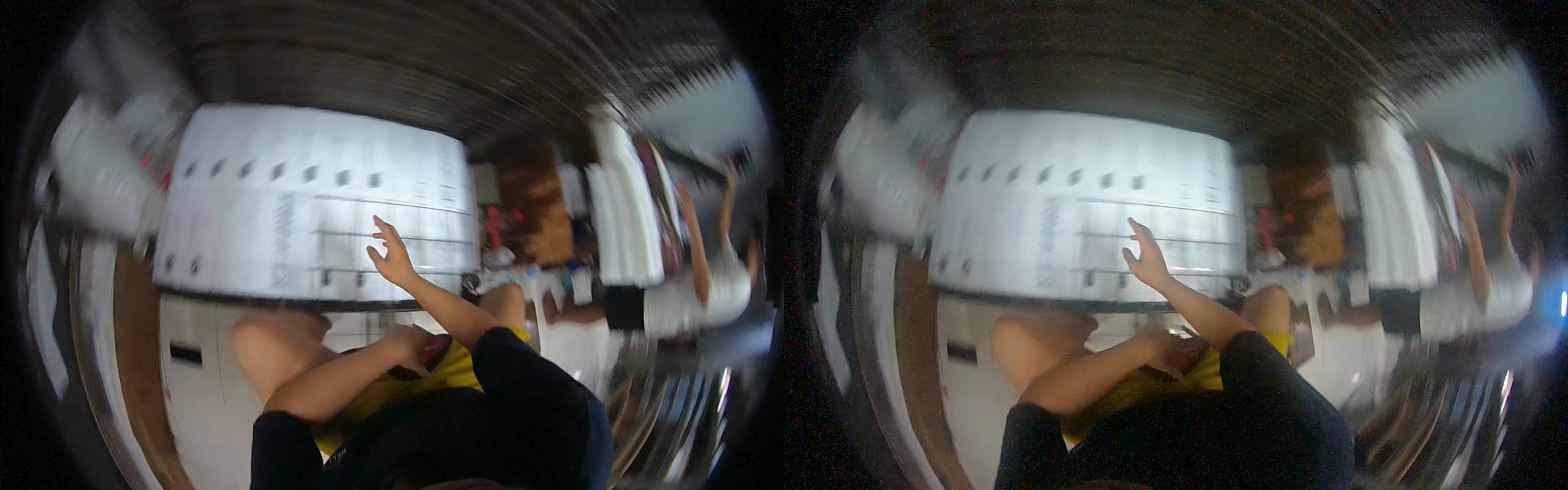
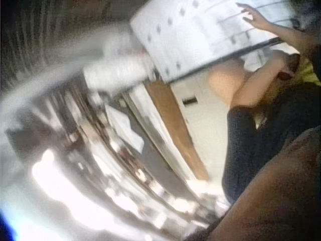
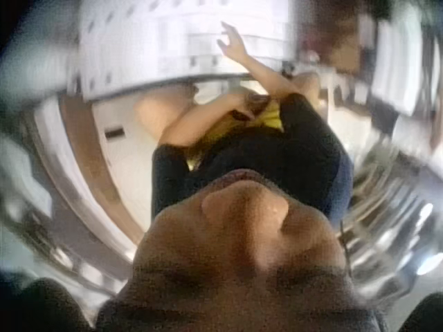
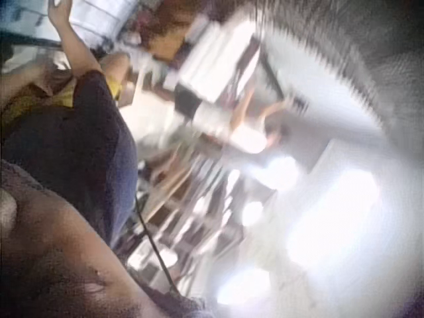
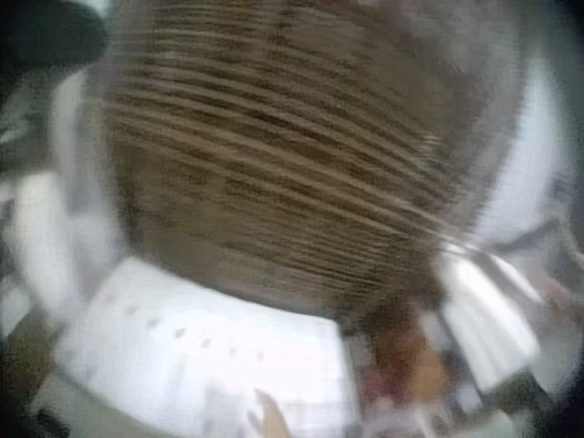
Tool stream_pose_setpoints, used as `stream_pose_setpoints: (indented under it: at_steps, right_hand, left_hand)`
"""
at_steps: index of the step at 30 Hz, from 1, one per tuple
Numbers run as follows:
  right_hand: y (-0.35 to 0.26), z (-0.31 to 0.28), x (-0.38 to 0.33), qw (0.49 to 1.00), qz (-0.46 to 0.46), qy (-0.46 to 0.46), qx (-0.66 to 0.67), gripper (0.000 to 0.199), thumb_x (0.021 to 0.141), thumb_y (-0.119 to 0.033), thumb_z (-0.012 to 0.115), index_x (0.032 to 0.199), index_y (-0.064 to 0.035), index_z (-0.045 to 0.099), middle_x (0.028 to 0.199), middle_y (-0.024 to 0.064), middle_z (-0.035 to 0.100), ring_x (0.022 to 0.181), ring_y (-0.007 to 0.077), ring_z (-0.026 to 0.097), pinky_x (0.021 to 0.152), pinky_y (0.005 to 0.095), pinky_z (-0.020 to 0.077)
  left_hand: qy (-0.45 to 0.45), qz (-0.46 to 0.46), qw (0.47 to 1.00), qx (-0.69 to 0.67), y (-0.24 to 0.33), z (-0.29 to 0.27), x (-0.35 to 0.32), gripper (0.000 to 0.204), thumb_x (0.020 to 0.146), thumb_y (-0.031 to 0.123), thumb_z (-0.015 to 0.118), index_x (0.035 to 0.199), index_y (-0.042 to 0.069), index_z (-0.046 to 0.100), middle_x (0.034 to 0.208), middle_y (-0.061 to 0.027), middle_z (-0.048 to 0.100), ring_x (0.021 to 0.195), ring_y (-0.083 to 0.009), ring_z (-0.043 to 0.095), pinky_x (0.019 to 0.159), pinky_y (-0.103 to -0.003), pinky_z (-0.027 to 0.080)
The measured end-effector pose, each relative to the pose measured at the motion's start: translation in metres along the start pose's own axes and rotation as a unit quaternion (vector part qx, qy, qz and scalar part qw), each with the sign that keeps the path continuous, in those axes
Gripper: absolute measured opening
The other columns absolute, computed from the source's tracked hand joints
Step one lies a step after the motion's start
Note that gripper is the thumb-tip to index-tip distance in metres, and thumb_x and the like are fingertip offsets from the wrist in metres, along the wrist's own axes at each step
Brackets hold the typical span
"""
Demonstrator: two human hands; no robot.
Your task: The person sits on the floor and repeatedly picks up white paper sheets from a nearby stack, places them onto a larger stack on the floor, and smooths them down. Another person is visible in the background working at a table.
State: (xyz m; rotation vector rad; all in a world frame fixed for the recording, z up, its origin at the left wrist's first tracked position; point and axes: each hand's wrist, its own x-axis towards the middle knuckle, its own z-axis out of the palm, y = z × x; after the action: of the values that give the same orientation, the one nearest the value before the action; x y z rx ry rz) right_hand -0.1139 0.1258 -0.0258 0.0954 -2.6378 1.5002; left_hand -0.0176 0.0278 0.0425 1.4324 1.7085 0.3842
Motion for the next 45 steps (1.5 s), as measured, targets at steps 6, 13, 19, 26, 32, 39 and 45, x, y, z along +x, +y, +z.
stream_pose_setpoints:
  at_steps: [6,13,19,26,32,39,45]
  right_hand:
    - [-0.041,-0.251,-0.036,0.916,-0.102,0.304,-0.239,0.036,0.076,-0.001,0.065,0.112,-0.0022,0.06,0.109,0.0129,0.062,0.093,0.025,0.06,0.084,0.0333,0.0469]
    - [-0.131,-0.54,-0.125,0.699,-0.059,0.571,-0.427,0.025,0.08,-0.008,0.066,0.104,-0.0026,0.065,0.098,0.0128,0.067,0.094,0.0233,0.063,0.085,0.0342,0.0469]
    - [-0.04,-0.712,-0.164,0.82,0.261,0.323,-0.393,0.063,0.075,-0.043,0.072,0.125,-0.009,0.057,0.122,0.0172,0.06,0.112,0.032,0.057,0.096,0.0361,0.0438]
    - [-0.031,-0.685,-0.15,0.897,0.225,0.284,-0.252,0.043,0.08,-0.034,0.068,0.109,-0.0023,0.067,0.108,0.0169,0.067,0.103,0.0263,0.061,0.092,0.0346,0.0451]
    - [-0.043,-0.688,-0.138,0.842,0.17,0.279,-0.428,0.025,0.077,-0.022,0.065,0.094,-0.005,0.071,0.1,0.0176,0.068,0.095,0.0293,0.064,0.083,0.0369,0.0491]
    - [-0.189,-0.636,-0.116,0.689,-0.05,0.352,-0.632,0.014,0.085,-0.013,0.053,0.094,-0.0093,0.063,0.089,0.009,0.06,0.091,0.0283,0.056,0.078,0.0431,0.0408]
    - [-0.315,-0.524,-0.115,0.762,-0.214,0.13,-0.598,0.01,0.077,-0.008,0.058,0.086,-0.0084,0.062,0.079,0.0088,0.052,0.086,0.0286,0.051,0.077,0.0406,0.0382]
  left_hand:
    - [0.055,-0.052,0.997,0.016,-0.002,0.0,0.016,0.07,0.069,0.062,0.067,0.109,0.004,0.058,0.101,-0.0191,0.065,0.097,-0.0348,0.063,0.081,-0.044,0.05]
    - [0.101,-0.082,0.991,-0.033,-0.015,0.0,0.026,0.07,0.073,0.062,0.064,0.117,0.008,0.055,0.096,-0.0189,0.066,0.093,-0.0352,0.063,0.079,-0.044,0.049]
    - [0.137,-0.142,0.978,-0.065,-0.019,-0.004,0.035,0.072,0.072,0.062,0.067,0.119,0.008,0.056,0.075,-0.0109,0.063,0.075,-0.0267,0.063,0.066,-0.037,0.048]
    - [0.171,-0.179,0.964,-0.097,0.003,0.0,0.026,0.062,0.075,0.056,0.068,0.115,0.01,0.059,0.066,-0.0064,0.06,0.064,-0.0221,0.06,0.059,-0.035,0.047]
    - [0.183,-0.176,0.965,-0.07,0.017,-0.012,0.021,0.056,0.077,0.051,0.069,0.114,0.01,0.061,0.065,-0.0064,0.059,0.062,-0.0221,0.06,0.059,-0.035,0.047]
    - [0.401,-0.019,0.911,0.091,0.084,-0.124,0.012,0.05,0.074,0.034,0.076,0.114,0.009,0.06,0.09,-0.0124,0.058,0.088,-0.0292,0.056,0.077,-0.038,0.047]
    - [0.587,0.155,0.753,0.252,0.216,-0.267,-0.016,0.072,0.067,0.035,0.078,0.128,0.011,0.05,0.129,-0.0153,0.046,0.121,-0.0367,0.043,0.101,-0.047,0.036]
